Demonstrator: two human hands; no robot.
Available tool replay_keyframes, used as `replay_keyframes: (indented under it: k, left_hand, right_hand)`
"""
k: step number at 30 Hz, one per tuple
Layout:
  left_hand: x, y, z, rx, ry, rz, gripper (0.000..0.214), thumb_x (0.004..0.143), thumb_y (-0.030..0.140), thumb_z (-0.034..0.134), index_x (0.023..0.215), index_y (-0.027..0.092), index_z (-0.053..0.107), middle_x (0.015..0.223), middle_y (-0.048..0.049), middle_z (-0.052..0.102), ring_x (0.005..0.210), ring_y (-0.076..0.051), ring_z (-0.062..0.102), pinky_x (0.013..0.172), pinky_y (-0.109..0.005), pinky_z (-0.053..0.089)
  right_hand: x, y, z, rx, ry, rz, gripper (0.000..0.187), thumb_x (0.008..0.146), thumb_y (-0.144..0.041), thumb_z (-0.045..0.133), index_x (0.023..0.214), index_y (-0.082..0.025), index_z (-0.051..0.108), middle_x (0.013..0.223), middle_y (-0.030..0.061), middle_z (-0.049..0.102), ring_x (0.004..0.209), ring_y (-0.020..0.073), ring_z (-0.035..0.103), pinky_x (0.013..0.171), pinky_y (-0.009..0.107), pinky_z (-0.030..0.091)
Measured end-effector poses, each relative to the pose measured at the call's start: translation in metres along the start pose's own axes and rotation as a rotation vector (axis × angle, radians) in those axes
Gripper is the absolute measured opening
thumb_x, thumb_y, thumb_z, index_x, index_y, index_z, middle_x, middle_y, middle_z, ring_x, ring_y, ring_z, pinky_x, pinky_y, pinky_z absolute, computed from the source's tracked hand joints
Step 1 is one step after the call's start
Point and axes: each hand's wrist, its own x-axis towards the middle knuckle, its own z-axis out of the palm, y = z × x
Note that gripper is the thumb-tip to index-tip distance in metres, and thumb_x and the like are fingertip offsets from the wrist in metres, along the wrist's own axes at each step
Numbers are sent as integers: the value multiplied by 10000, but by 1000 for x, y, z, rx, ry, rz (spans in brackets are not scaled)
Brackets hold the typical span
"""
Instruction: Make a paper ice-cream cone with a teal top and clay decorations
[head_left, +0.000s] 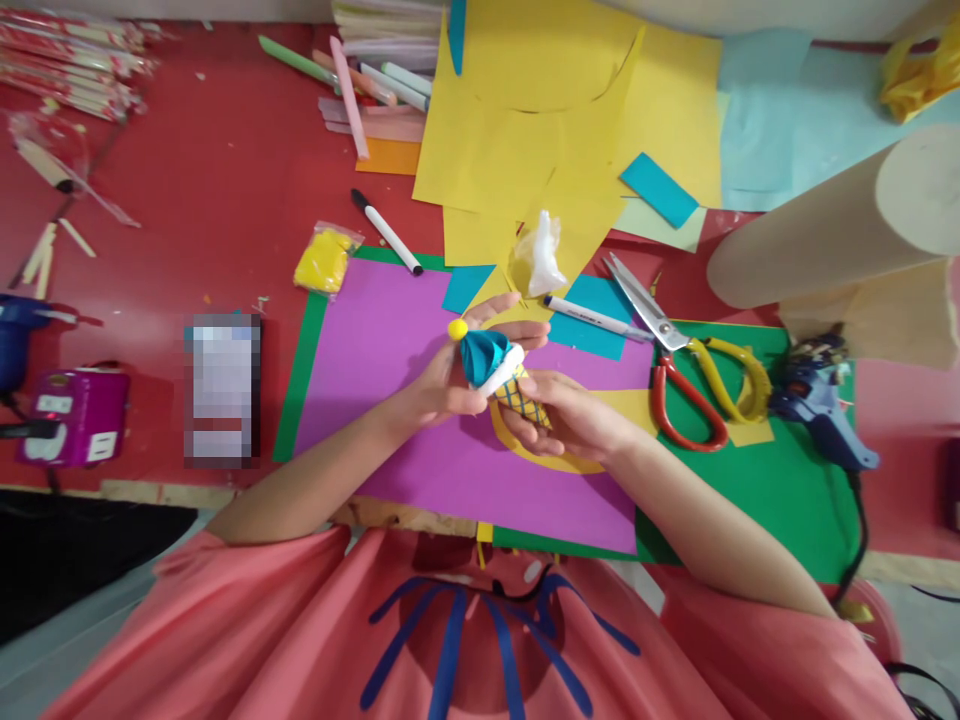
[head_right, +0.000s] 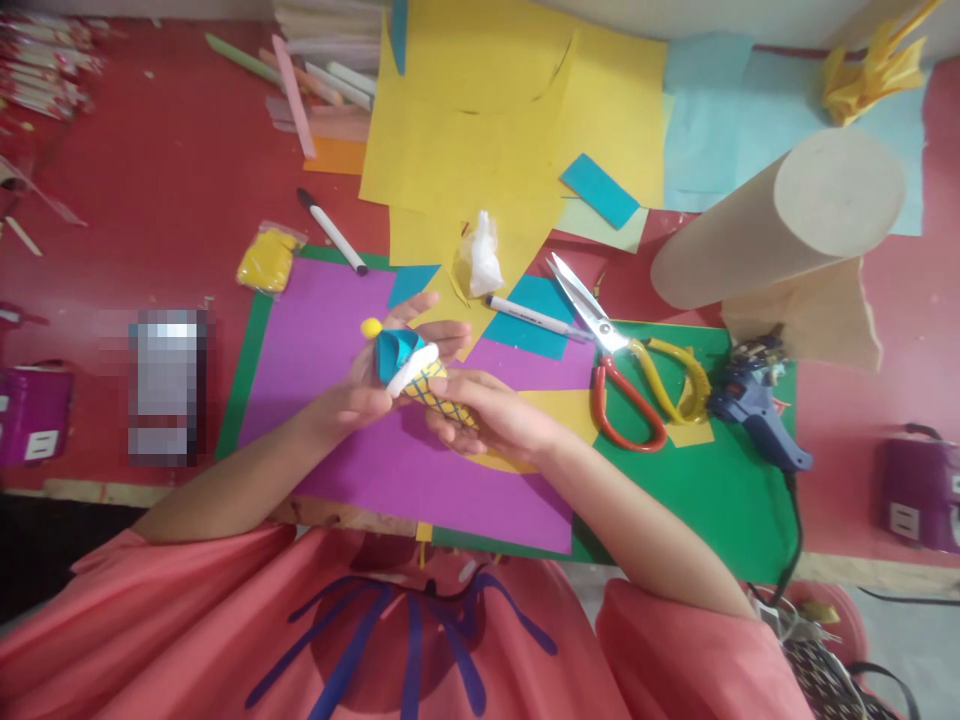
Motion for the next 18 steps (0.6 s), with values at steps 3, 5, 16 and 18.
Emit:
replay_keyframes:
  k: [3,5,16,18]
  left_hand:
    - [1,-3,-1,-52,59,-36,732,732,552,757,1372,305,503,1356,-75,617,1373,-321,503,1127,-469,441]
    - [2,-8,0,-60,123,-50,652,782,560,713,1345,292,524,1289,-70,654,1321,-302,555,1078,-445,486]
    - [5,-13,12,-69,114,-192,384,868,453,623,1182,259,517,1197,-31,666,616,-143,699,451,-259,559]
    - [5,-13,13,-64,119,-184,413,871,456,618,1212,258,495,1222,-47,649,595,-134,691,438,-257,556]
  right_hand:
    - [0,3,6,-112,188,-174,255,919,-413,616,935,-171,536,591,-69,567,387,33,430,391,170,313]
    - [2,5,10,-159,231,-188,265,911,-421,628,934,-181,517,570,-72,572,388,49,458,391,177,334]
    - [5,11,15,-206,406,-127,517,869,-626,533,650,-158,560,494,-2,602,369,87,529,385,216,418]
    - [6,11,15,-212,408,-137,513,873,-615,535,644,-156,562,494,-1,605,369,86,535,383,213,421]
